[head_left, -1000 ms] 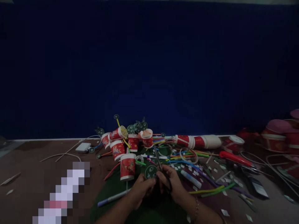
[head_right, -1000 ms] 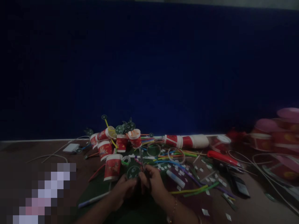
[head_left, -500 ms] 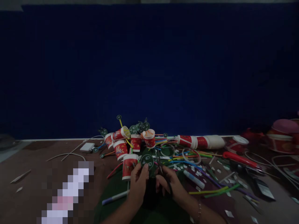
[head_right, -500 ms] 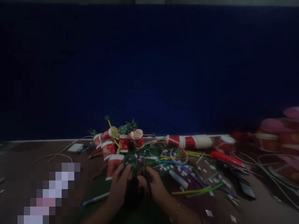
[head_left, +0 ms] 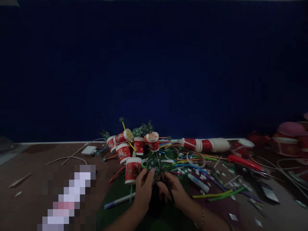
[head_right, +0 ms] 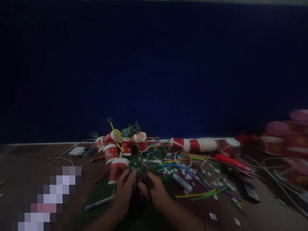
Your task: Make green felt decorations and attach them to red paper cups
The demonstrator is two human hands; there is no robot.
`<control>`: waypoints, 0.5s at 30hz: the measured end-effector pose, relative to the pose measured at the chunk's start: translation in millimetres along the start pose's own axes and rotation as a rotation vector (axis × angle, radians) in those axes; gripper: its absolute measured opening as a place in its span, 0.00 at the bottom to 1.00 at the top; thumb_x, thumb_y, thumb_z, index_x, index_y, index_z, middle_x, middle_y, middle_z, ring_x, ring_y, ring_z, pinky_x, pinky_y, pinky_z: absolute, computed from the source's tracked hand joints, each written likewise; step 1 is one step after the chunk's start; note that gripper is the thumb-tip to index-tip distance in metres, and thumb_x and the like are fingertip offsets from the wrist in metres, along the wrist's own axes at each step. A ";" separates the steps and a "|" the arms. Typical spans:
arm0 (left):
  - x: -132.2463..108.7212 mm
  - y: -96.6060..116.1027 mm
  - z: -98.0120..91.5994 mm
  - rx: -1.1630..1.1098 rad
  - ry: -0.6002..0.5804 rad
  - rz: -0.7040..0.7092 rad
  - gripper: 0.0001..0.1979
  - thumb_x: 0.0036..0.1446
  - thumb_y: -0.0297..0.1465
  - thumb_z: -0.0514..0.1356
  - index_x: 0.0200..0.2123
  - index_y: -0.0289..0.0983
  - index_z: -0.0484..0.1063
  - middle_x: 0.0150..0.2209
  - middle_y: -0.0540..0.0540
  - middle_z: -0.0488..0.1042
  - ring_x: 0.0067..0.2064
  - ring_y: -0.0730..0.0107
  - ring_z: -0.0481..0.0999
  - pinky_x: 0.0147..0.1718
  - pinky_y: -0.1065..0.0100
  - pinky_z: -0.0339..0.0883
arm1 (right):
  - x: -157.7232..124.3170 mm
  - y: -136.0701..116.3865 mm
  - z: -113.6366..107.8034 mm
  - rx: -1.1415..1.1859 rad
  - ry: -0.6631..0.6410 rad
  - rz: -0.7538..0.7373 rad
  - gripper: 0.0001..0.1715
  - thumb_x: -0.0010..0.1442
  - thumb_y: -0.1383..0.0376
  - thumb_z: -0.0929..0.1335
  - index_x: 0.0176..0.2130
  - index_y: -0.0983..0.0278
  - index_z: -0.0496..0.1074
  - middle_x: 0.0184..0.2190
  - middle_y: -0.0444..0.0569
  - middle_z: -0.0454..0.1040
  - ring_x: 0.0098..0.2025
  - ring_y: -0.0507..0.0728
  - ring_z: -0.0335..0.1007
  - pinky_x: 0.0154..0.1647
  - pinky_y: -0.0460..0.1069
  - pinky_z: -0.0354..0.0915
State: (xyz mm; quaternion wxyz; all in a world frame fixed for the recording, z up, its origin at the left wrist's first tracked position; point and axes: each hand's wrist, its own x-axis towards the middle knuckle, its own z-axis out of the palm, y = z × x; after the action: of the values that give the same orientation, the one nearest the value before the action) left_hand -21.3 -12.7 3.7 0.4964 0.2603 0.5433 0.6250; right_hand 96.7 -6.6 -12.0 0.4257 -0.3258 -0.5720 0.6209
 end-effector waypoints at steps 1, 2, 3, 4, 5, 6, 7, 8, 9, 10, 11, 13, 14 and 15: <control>0.3 -0.9 -0.1 -0.002 0.004 -0.003 0.20 0.35 0.44 0.68 0.25 0.36 0.67 0.18 0.56 0.64 0.23 0.76 0.64 0.22 0.75 0.60 | -0.2 -0.6 0.4 0.009 0.001 -0.006 0.22 0.50 0.51 0.70 0.34 0.65 0.64 0.19 0.39 0.64 0.18 0.47 0.60 0.14 0.40 0.56; 0.4 -1.5 -0.2 -0.005 -0.003 -0.001 0.20 0.35 0.44 0.68 0.24 0.36 0.66 0.18 0.56 0.63 0.22 0.77 0.64 0.22 0.75 0.59 | -0.3 -1.4 0.7 0.015 0.002 -0.013 0.22 0.50 0.51 0.70 0.34 0.65 0.64 0.19 0.39 0.64 0.18 0.47 0.60 0.14 0.40 0.56; 0.4 -1.8 -0.2 -0.007 -0.019 0.003 0.20 0.35 0.44 0.68 0.23 0.36 0.66 0.17 0.57 0.62 0.21 0.78 0.63 0.21 0.75 0.58 | -0.5 -2.2 1.0 0.020 0.005 -0.020 0.22 0.50 0.51 0.70 0.34 0.65 0.65 0.19 0.39 0.64 0.18 0.47 0.60 0.14 0.40 0.56; 0.3 -1.9 -0.1 -0.011 -0.040 0.008 0.20 0.35 0.44 0.67 0.22 0.36 0.65 0.17 0.57 0.62 0.21 0.78 0.62 0.21 0.75 0.58 | -0.5 -3.0 1.2 0.021 0.008 -0.024 0.21 0.50 0.51 0.70 0.33 0.65 0.65 0.19 0.39 0.64 0.18 0.47 0.59 0.14 0.40 0.56; 0.1 -1.8 0.0 -0.015 -0.060 0.014 0.20 0.35 0.45 0.67 0.21 0.36 0.65 0.17 0.57 0.62 0.21 0.78 0.62 0.21 0.75 0.58 | -0.5 -3.9 1.4 0.020 0.011 -0.027 0.21 0.50 0.51 0.70 0.33 0.65 0.65 0.19 0.39 0.64 0.18 0.47 0.59 0.14 0.40 0.56; -0.2 -1.5 0.2 -0.021 -0.073 0.018 0.20 0.35 0.45 0.67 0.20 0.36 0.64 0.17 0.56 0.62 0.21 0.78 0.62 0.21 0.75 0.58 | -0.5 -4.6 1.4 0.019 0.014 -0.027 0.21 0.50 0.51 0.70 0.33 0.65 0.64 0.19 0.39 0.64 0.17 0.46 0.59 0.14 0.40 0.56; -0.6 -1.2 0.4 -0.027 -0.078 0.019 0.20 0.35 0.45 0.67 0.20 0.36 0.64 0.17 0.56 0.62 0.21 0.78 0.62 0.21 0.75 0.58 | -0.4 -5.3 1.4 0.018 0.017 -0.024 0.21 0.50 0.51 0.70 0.33 0.65 0.64 0.19 0.39 0.64 0.18 0.46 0.59 0.14 0.40 0.56; -0.9 -0.8 0.7 -0.031 -0.082 0.016 0.20 0.35 0.45 0.67 0.20 0.36 0.64 0.17 0.56 0.62 0.21 0.78 0.62 0.21 0.75 0.58 | -0.3 -5.8 1.3 0.016 0.021 -0.022 0.22 0.50 0.51 0.70 0.33 0.65 0.64 0.19 0.39 0.64 0.18 0.47 0.59 0.14 0.40 0.56; -1.2 -0.4 1.0 -0.035 -0.083 0.012 0.20 0.35 0.45 0.67 0.20 0.36 0.64 0.17 0.56 0.62 0.21 0.78 0.62 0.20 0.76 0.58 | -0.3 -6.2 1.2 0.010 0.022 -0.020 0.21 0.50 0.51 0.70 0.33 0.65 0.64 0.19 0.39 0.64 0.18 0.47 0.59 0.14 0.40 0.56; -1.6 0.1 1.2 -0.037 -0.085 0.007 0.20 0.35 0.45 0.67 0.20 0.36 0.64 0.17 0.56 0.62 0.21 0.78 0.62 0.20 0.76 0.57 | -0.4 -6.4 1.1 0.003 0.022 -0.018 0.21 0.50 0.51 0.70 0.32 0.65 0.64 0.19 0.39 0.64 0.18 0.47 0.60 0.14 0.40 0.56; -2.0 0.8 1.5 -0.038 -0.090 0.002 0.20 0.35 0.45 0.67 0.20 0.36 0.64 0.17 0.56 0.62 0.21 0.78 0.62 0.20 0.76 0.57 | -0.5 -6.4 1.0 -0.003 0.021 -0.017 0.21 0.50 0.51 0.70 0.32 0.65 0.64 0.19 0.39 0.63 0.17 0.47 0.60 0.14 0.40 0.55; -3.0 2.4 2.0 -0.040 -0.100 -0.002 0.21 0.35 0.45 0.67 0.20 0.36 0.64 0.17 0.56 0.62 0.21 0.78 0.61 0.20 0.76 0.57 | -1.0 -6.4 0.9 -0.018 0.019 -0.028 0.20 0.51 0.52 0.70 0.31 0.65 0.63 0.19 0.38 0.63 0.17 0.46 0.59 0.14 0.40 0.55; -3.6 3.4 2.2 -0.040 -0.104 0.000 0.21 0.35 0.45 0.67 0.20 0.36 0.64 0.17 0.56 0.62 0.21 0.78 0.62 0.20 0.76 0.57 | -1.2 -6.5 1.0 -0.024 0.018 -0.037 0.20 0.52 0.52 0.69 0.30 0.65 0.63 0.18 0.38 0.63 0.16 0.46 0.58 0.14 0.40 0.54; -4.2 4.2 2.2 -0.037 -0.110 -0.001 0.21 0.35 0.45 0.67 0.20 0.36 0.64 0.17 0.56 0.62 0.21 0.78 0.62 0.20 0.76 0.57 | -1.5 -6.8 1.0 -0.029 0.018 -0.044 0.19 0.52 0.52 0.69 0.30 0.65 0.63 0.18 0.38 0.62 0.16 0.46 0.58 0.14 0.40 0.54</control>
State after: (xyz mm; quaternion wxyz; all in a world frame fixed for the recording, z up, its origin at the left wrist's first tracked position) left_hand -19.3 -15.1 9.2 0.5306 0.2846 0.5039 0.6193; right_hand 97.5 -8.4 -5.3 0.4396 -0.3250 -0.5842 0.5999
